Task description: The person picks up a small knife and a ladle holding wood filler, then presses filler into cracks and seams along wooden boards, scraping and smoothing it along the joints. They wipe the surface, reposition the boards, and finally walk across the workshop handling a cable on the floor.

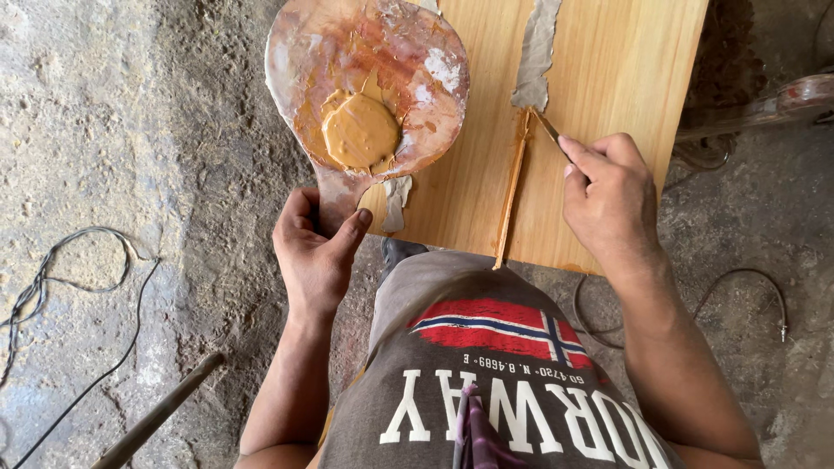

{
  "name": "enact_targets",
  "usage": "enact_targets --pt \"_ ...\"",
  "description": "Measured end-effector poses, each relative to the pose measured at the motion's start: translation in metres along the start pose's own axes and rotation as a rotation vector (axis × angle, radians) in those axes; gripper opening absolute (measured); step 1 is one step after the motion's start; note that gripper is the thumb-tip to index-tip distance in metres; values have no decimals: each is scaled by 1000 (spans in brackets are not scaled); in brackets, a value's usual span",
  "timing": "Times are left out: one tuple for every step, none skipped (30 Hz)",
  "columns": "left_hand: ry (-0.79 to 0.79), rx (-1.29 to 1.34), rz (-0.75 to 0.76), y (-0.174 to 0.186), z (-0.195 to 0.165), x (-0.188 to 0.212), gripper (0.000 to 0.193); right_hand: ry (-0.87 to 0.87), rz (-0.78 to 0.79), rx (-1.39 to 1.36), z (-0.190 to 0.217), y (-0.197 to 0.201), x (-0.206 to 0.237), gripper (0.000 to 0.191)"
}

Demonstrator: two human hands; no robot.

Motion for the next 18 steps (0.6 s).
enact_targets --pt "2 -2 1 0 0 0 26 9 -7 8 0 -2 0 32" --pt "5 -3 1 1 0 0 26 17 -13 16 0 -4 0 32" --pt "11 0 -3 1 0 0 27 27 -19 24 -1 -4 2 33" --pt "17 2 -8 1 1 1 27 30 -7 37 -2 -4 4 32" --pt "22 4 -10 1 2 1 27 32 4 51 -4 -3 6 31" --pt "24 16 -11 1 2 1 27 33 12 66 -7 -1 7 30" --pt "24 29 -12 0 3 1 27 35 9 98 -10 2 7 28" --pt "25 41 -14 0 3 1 27 39 5 131 -14 6 6 25" --pt "26 43 -14 -1 3 1 27 42 1 162 -18 9 4 23" --pt "26 43 -14 0 4 1 27 75 -18 132 -20 10 1 25" --pt "28 42 -12 0 4 1 27 105 -36 102 -22 11 -3 28" --pt "29 41 -10 0 3 0 27 135 -56 72 -23 11 -7 30" --pt "29 40 -8 0 3 -1 27 149 -45 81 -24 8 -10 30" --pt "32 38 -5 1 3 -1 27 162 -30 90 -25 6 -13 30" --pt "15 26 0 2 1 -1 27 173 -15 99 -24 3 -14 30" --pt "-3 16 4 2 0 -1 27 180 -17 65 -24 2 -14 29" --pt "-20 8 3 2 -1 -1 27 191 -16 31 -22 1 -12 29" --pt "-4 -2 -2 3 -1 0 27 202 -10 -5 -20 0 -10 28"
Point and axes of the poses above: each hand's wrist, its own x-axis away from the middle knuckle, its own y-axis out of the back of the hand, z = x × y, the point moved 4 cm from there along -x, towards the middle knuckle
